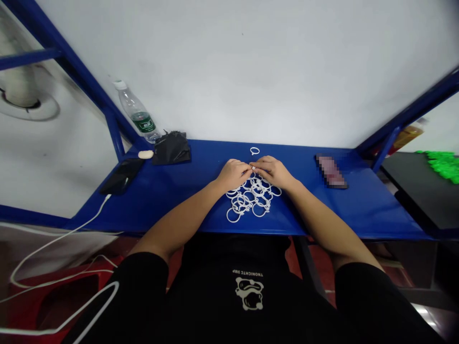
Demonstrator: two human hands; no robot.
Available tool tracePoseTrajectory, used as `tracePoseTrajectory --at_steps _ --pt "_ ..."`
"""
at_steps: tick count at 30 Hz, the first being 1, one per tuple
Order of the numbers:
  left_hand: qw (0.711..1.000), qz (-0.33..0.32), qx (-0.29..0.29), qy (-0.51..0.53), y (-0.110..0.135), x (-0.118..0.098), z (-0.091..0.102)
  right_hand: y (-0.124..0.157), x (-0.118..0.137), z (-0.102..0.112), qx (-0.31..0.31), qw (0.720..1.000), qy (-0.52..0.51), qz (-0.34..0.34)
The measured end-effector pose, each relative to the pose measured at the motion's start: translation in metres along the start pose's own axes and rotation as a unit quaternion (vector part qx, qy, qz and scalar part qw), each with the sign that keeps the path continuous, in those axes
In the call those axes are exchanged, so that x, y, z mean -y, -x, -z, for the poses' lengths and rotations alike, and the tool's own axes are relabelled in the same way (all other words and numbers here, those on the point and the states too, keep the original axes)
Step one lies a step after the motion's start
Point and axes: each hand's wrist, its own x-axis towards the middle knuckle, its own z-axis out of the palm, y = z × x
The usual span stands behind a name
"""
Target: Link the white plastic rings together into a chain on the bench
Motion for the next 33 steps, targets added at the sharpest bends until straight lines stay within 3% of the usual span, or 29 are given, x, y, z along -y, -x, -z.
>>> tracePoseTrajectory --at_steps 6,17,22,26,33 --pt "1.000 -0.011 0.018 -0.018 0.000 -0.002 0.002 -0.002 0.005 0.000 -0.053 0.998 0.013 0.019" --pt "0.991 -0.054 0.092 -0.085 -0.003 -0.009 0.017 0.003 0.011 -0.010 -0.035 0.999 0.000 -0.015" --pt "0.995 0.007 0.082 -0.053 -0.003 -0.009 0.012 0.000 0.010 -0.006 -0.058 0.997 0.007 -0.058" --pt "0.993 0.084 0.076 -0.041 0.000 -0.006 0.010 0.001 -0.007 -0.002 -0.085 0.989 0.062 -0.104" --pt "0.985 0.105 0.133 -0.013 0.001 -0.003 0.010 0.004 -0.037 -0.002 -0.030 0.975 0.138 -0.173"
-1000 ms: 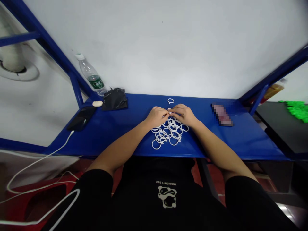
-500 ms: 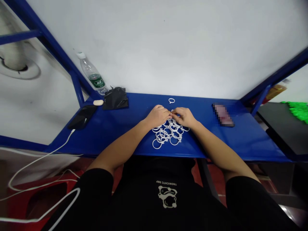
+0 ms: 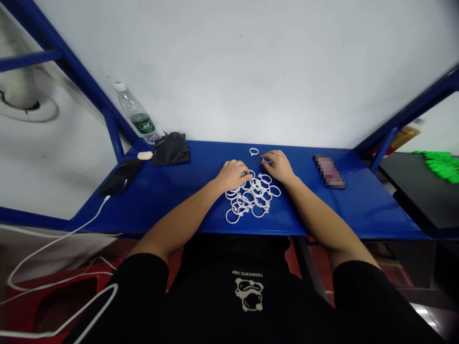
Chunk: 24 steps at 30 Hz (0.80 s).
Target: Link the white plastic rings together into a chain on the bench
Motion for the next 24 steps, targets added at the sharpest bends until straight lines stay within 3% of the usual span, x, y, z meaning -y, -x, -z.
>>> tracePoseTrajectory --at_steps 6,13,19,24 --pt "1.000 -0.009 0.015 -0.001 0.000 0.003 -0.005 0.003 0.006 -0.001 0.086 0.994 0.024 -0.062" --pt "1.000 -0.003 -0.009 -0.025 0.000 0.007 -0.012 0.006 0.002 -0.008 0.037 0.995 -0.086 0.033" --pt "0.999 0.017 -0.035 -0.021 -0.001 0.008 -0.014 0.008 0.019 -0.002 0.064 0.984 -0.131 0.103" --pt "0.999 0.024 -0.021 -0.001 -0.002 0.005 -0.010 0.007 0.024 -0.003 0.115 0.973 -0.152 0.126"
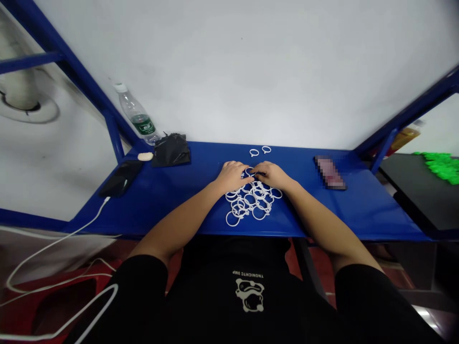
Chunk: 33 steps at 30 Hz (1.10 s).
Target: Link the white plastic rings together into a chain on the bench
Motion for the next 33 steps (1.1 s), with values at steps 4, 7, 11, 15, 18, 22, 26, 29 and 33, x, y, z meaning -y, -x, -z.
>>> tracePoseTrajectory --at_steps 4,7,11,15,18,22,26,29,33 --pt "1.000 0.000 -0.011 0.014 0.001 -0.005 0.002 0.000 0.000 -0.003 0.022 0.999 -0.014 -0.035" --pt "1.000 -0.005 -0.024 0.008 0.001 -0.006 0.002 0.000 0.003 -0.003 0.013 0.999 -0.001 -0.040" --pt "0.999 -0.004 -0.040 0.031 -0.001 -0.003 0.002 0.000 0.009 -0.002 -0.057 0.998 -0.009 -0.034" --pt "0.995 -0.024 -0.077 0.058 -0.005 0.000 0.002 0.000 0.013 0.000 -0.111 0.993 -0.022 -0.032" --pt "0.993 -0.030 -0.102 0.045 -0.005 -0.001 0.002 0.000 0.015 0.000 -0.111 0.993 -0.032 -0.032" --pt "0.995 -0.032 -0.086 0.034 -0.003 -0.001 0.002 -0.001 0.015 -0.002 -0.090 0.994 -0.049 -0.035" --pt "0.997 -0.027 -0.067 0.030 -0.005 0.001 0.001 -0.002 0.013 -0.005 -0.069 0.995 -0.047 -0.049" --pt "0.996 -0.040 -0.062 0.049 -0.006 0.002 0.000 -0.001 0.010 -0.007 -0.070 0.995 -0.041 -0.056" --pt "0.993 -0.042 -0.088 0.060 -0.005 -0.001 0.001 -0.001 0.008 -0.008 -0.079 0.995 -0.024 -0.053"
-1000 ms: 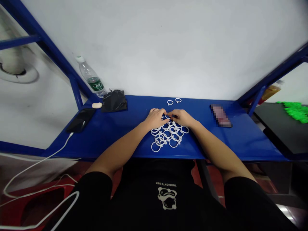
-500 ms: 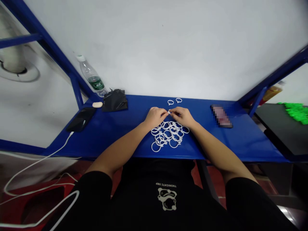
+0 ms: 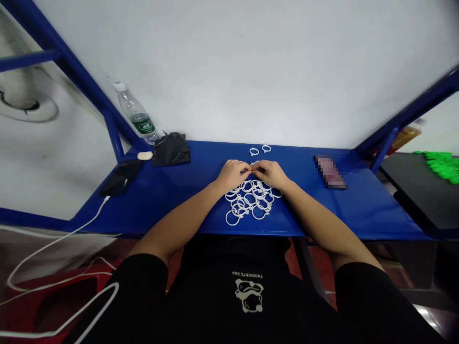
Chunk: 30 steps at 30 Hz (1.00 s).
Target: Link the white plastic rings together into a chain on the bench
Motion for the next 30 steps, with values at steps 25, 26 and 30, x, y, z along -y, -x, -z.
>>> tracePoseTrajectory --at_steps 25,26,30 --pt "0.994 0.085 -0.035 0.063 -0.002 0.006 -0.001 -0.001 0.002 0.010 0.009 0.997 -0.009 0.073" --pt "0.993 0.078 -0.045 0.075 -0.002 0.006 0.000 -0.001 0.004 0.010 0.012 0.997 -0.013 0.072" --pt "0.995 0.035 -0.065 0.061 -0.002 0.003 0.001 0.000 0.007 0.009 0.003 0.998 -0.031 0.046"
